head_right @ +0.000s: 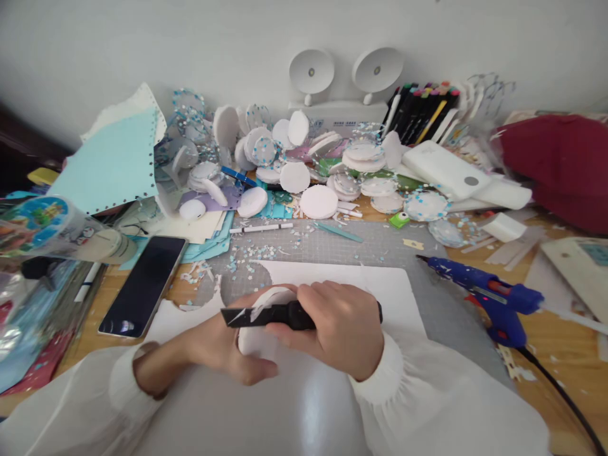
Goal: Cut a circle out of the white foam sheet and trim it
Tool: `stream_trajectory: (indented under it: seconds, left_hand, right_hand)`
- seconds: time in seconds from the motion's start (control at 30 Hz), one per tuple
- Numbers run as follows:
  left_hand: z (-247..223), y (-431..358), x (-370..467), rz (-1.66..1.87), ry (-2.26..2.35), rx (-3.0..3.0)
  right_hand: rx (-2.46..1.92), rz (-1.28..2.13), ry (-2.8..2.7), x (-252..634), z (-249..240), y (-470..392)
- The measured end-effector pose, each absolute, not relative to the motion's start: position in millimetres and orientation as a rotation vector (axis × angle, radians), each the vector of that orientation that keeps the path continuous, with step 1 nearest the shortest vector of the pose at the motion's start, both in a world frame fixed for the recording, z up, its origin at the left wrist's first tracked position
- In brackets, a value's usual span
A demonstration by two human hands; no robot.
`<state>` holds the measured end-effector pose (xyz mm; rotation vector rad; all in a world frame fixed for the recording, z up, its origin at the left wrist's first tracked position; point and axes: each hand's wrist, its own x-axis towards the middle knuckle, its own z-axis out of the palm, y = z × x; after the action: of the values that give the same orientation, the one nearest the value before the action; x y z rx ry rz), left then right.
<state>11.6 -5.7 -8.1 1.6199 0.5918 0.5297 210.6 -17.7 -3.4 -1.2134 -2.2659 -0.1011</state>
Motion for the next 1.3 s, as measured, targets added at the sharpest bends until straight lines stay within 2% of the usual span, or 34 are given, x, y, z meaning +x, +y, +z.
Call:
stream_trajectory:
  seconds: [0.17,0.53,0.8,1.1,1.3]
  left_hand:
    - [-7.3,-9.1,6.2,0.514,0.522,1.428]
    - [-9.2,-9.5,4.4,0.652,0.541,1.267]
    - [-5.8,-2.5,6.9,0.722,0.475,0.785]
    - [-9.0,-3.3,3.3,0.759,0.484,0.964]
    - [-2.0,-2.6,5.0,0.789,0.471,1.118]
  right_hand:
    - [-1.560,-0.170,-2.094,230.7,-8.1,-6.5]
    - [-1.387,-0.109,-2.131,226.1,-4.6,-10.1]
    - [-1.389,-0.096,-2.154,220.7,-6.9,-13.4]
    - [-1.411,-0.078,-2.082,221.1,-5.1,-13.1]
    - [-1.177,0.100,-2.190,218.3,-1.5,-17.5]
